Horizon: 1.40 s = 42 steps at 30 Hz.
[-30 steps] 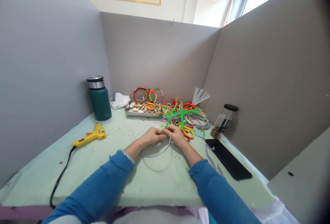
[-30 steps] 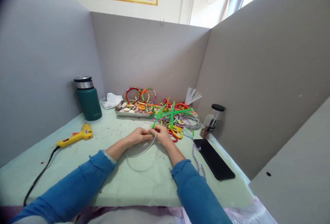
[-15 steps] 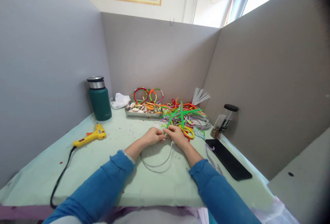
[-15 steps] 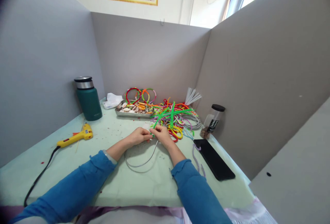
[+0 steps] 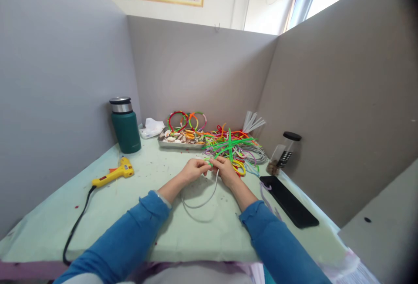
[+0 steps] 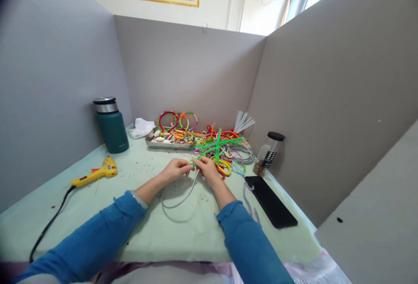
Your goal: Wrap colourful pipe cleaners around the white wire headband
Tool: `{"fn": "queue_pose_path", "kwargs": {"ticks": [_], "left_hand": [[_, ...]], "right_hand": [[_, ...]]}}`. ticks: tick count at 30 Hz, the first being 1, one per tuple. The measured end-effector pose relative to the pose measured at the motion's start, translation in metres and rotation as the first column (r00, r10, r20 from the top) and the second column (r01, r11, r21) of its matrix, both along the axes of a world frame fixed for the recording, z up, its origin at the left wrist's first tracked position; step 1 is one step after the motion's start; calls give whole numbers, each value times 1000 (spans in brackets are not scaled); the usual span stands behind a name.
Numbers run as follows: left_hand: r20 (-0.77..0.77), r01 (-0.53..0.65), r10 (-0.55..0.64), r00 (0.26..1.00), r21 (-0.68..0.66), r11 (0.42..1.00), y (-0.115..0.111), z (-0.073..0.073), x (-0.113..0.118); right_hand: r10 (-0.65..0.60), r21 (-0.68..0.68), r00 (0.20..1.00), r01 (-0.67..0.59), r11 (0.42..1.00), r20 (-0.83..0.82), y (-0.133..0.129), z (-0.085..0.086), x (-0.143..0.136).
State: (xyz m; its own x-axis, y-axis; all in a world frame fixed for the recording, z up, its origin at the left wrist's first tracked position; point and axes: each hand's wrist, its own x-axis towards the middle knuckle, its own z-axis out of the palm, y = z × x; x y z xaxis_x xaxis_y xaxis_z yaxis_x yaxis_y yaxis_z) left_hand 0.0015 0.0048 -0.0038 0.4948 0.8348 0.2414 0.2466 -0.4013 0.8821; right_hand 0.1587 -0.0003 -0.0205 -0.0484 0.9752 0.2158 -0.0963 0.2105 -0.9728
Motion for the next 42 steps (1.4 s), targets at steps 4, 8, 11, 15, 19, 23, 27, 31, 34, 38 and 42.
{"fn": "queue_pose_path", "kwargs": {"ticks": [4,8,11,15,19,23,27,31,34,38,42], "left_hand": [[101,1,1,995,-23,1000,2,-3,1],[219,-16,25,975,-44,999,2,-3,2],[265,0,7,964,-25,1000,-1,1,2],[310,36,-25,950,-31,999,-4,5,3],[338,6,15,941,-63,998,-4,5,4],[342,-53,92,935,-122,991,-5,7,4],[358,-89,148,922,-177,980,-3,6,3],[347,-127,203,916,-228,965,1,3,2],[323,-134,227,919,-286,949,0,3,1],[317,-56,184,930,-375,926,-2,3,-1],[302,6,137,944,-428,904,1,-2,-3]], "right_hand": [[-15,16,999,16,1000,-30,0,0,0],[-8,17,999,9,1000,-44,0,1,-1],[21,-14,998,-21,1000,-52,0,-1,-2],[68,-42,996,-70,997,-63,0,-3,-3],[77,-38,994,-80,996,-79,0,-3,-4],[43,-38,994,-47,998,-102,0,-1,-4],[67,2,992,-67,998,-109,-3,1,-3],[51,55,998,-48,997,-41,-6,2,-3],[34,71,999,-36,997,38,-7,2,-3],[-2,110,996,-8,994,94,-8,3,-3],[4,99,995,-13,995,99,-5,2,-3]]}}
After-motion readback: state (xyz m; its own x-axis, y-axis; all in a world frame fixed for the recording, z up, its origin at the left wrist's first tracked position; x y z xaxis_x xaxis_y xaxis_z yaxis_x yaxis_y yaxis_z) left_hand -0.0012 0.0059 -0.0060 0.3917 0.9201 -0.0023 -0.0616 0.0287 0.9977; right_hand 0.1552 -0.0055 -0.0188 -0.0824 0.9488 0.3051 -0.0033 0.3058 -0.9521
